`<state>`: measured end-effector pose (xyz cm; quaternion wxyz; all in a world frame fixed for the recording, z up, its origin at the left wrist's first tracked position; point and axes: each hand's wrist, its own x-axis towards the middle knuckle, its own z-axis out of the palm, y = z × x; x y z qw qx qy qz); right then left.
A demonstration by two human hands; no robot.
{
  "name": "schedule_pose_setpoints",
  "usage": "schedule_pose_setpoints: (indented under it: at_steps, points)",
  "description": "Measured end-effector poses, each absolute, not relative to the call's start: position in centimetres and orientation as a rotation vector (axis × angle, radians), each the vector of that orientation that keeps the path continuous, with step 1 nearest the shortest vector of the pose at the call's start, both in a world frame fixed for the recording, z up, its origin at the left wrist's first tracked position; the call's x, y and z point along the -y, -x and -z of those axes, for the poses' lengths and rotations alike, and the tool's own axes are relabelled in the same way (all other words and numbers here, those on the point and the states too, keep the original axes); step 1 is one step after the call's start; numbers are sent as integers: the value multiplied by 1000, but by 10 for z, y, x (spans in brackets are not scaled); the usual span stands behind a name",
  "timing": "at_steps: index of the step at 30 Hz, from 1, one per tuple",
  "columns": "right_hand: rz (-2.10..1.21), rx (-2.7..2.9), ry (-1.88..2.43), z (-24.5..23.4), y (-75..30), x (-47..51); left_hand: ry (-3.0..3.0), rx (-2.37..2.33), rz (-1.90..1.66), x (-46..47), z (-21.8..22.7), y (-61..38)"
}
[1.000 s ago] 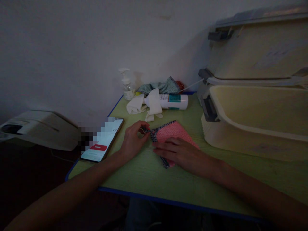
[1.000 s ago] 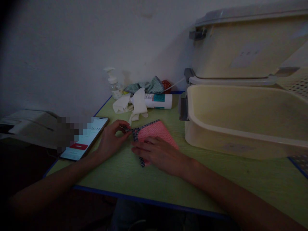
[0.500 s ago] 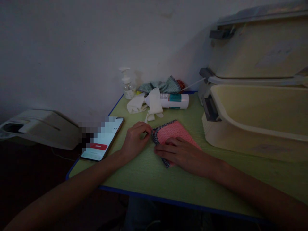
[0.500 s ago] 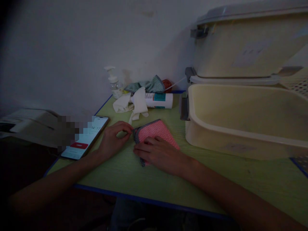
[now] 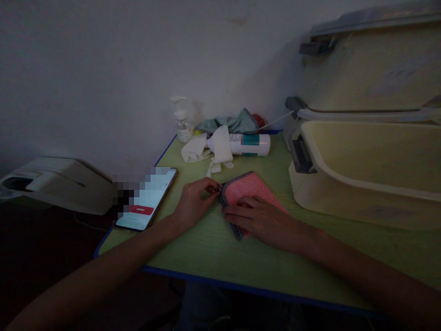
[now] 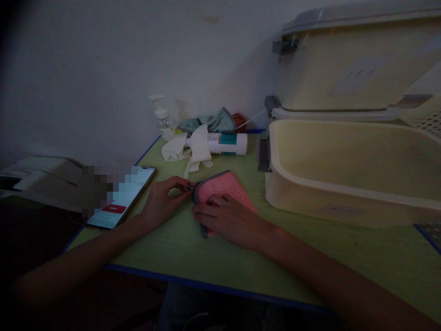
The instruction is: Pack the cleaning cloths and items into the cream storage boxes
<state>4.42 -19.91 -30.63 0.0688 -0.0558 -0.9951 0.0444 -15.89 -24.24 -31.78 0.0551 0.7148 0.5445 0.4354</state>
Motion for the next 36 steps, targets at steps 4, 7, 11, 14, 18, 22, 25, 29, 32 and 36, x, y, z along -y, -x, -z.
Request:
schedule_pose_setpoints:
  at_steps: [4, 7, 11, 14, 18, 22, 25, 29, 32, 36]
  points:
    - [-128, 2986, 153, 307, -45, 198, -2249, -1601, -1252, 241, 318, 161]
    - [-132, 2990, 168, 308, -45, 198, -2296, -1620, -1197, 240, 318, 163]
    - [-140, 3017, 182, 309, -45, 199, -2343, -1641, -1110, 240, 319, 163]
    - [-131, 3020, 182, 309, -45, 200, -2317, -1682, -1057, 239, 319, 163]
    - [-106, 3016, 192, 307, -45, 200, -2197, -1698, -1055, 238, 318, 162]
    - [-104, 3031, 198, 305, -44, 200, -2168, -1644, -1079, 237, 318, 161]
    - [-82, 3025, 188, 306, -45, 199, -2080, -1675, -1108, 235, 317, 162]
    - [-70, 2931, 158, 309, -46, 199, -1840, -1704, -1153, 231, 303, 159]
    - [-28, 2859, 128, 310, -47, 199, -1633, -1653, -1226, 224, 288, 150]
    - [20, 2824, 107, 309, -46, 199, -1489, -1568, -1230, 215, 282, 138]
